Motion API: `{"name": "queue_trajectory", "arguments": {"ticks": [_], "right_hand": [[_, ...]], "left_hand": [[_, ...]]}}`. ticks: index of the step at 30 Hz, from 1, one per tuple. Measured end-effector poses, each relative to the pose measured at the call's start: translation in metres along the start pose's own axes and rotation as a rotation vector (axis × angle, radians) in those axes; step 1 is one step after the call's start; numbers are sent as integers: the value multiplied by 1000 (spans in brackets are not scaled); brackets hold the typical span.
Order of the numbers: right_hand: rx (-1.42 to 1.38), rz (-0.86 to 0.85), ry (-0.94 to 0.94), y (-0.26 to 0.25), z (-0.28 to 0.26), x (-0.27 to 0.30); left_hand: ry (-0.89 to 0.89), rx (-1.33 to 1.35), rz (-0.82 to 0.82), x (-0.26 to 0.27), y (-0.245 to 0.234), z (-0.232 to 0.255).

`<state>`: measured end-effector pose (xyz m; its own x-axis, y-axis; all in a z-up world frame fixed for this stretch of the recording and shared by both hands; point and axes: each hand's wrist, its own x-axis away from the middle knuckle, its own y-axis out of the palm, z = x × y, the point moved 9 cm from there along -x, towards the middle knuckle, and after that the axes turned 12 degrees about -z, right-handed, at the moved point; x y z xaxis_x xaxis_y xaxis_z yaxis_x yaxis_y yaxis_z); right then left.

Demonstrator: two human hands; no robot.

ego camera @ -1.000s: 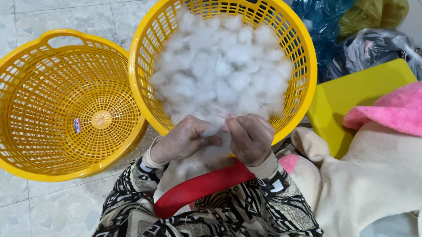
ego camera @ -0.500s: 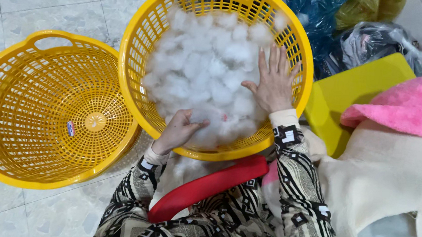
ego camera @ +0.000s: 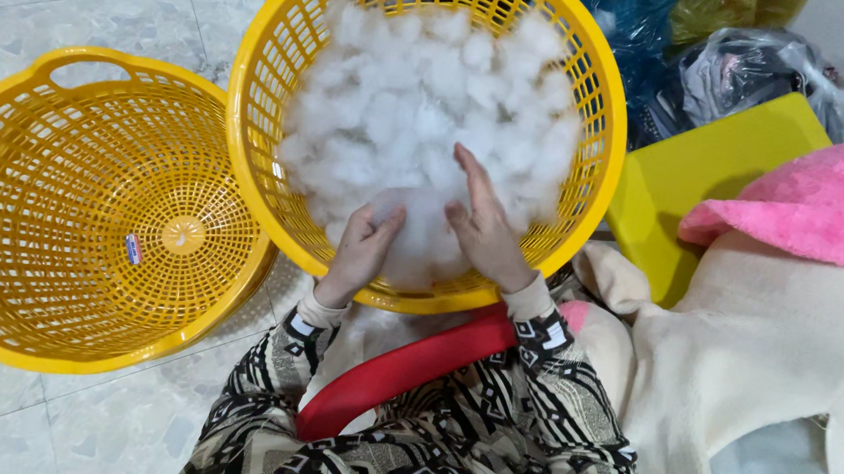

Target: The person takes white cotton-like stuffing from a yellow basket and inserts it into a large plush toy through an opening. The person repeatedly pulls, fluffs, and packs the stuffing into the toy's body.

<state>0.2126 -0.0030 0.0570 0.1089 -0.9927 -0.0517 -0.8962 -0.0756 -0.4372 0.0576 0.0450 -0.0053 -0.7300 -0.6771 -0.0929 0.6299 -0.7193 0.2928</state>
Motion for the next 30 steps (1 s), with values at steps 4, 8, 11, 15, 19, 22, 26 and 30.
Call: {"name": "queue_trajectory", "arguments": {"ticks": [4, 8, 11, 15, 19, 22, 26, 30], "right_hand": [[-137, -62, -179, 39, -29, 7], [-228, 5, 50, 42, -9, 13], [-245, 42, 70, 40, -1, 19], [-42, 26, -39, 40, -4, 22], [73, 29, -4, 34, 14, 25], [198, 83, 13, 17, 34, 32], [-140, 235, 75, -10, 73, 38], [-414, 307, 69, -8, 80, 42]], "left_hand": [[321, -176, -30, 7, 19, 48], [221, -54, -148, 0, 32, 43], [207, -67, -138, 0, 28, 38], [287, -185, -97, -1, 25, 45], [372, -218, 19, 1, 15, 73], [581, -225, 165, 4, -10, 118], [865, -201, 432, -14, -57, 162], [806, -964, 390, -104, -24, 154]]}}
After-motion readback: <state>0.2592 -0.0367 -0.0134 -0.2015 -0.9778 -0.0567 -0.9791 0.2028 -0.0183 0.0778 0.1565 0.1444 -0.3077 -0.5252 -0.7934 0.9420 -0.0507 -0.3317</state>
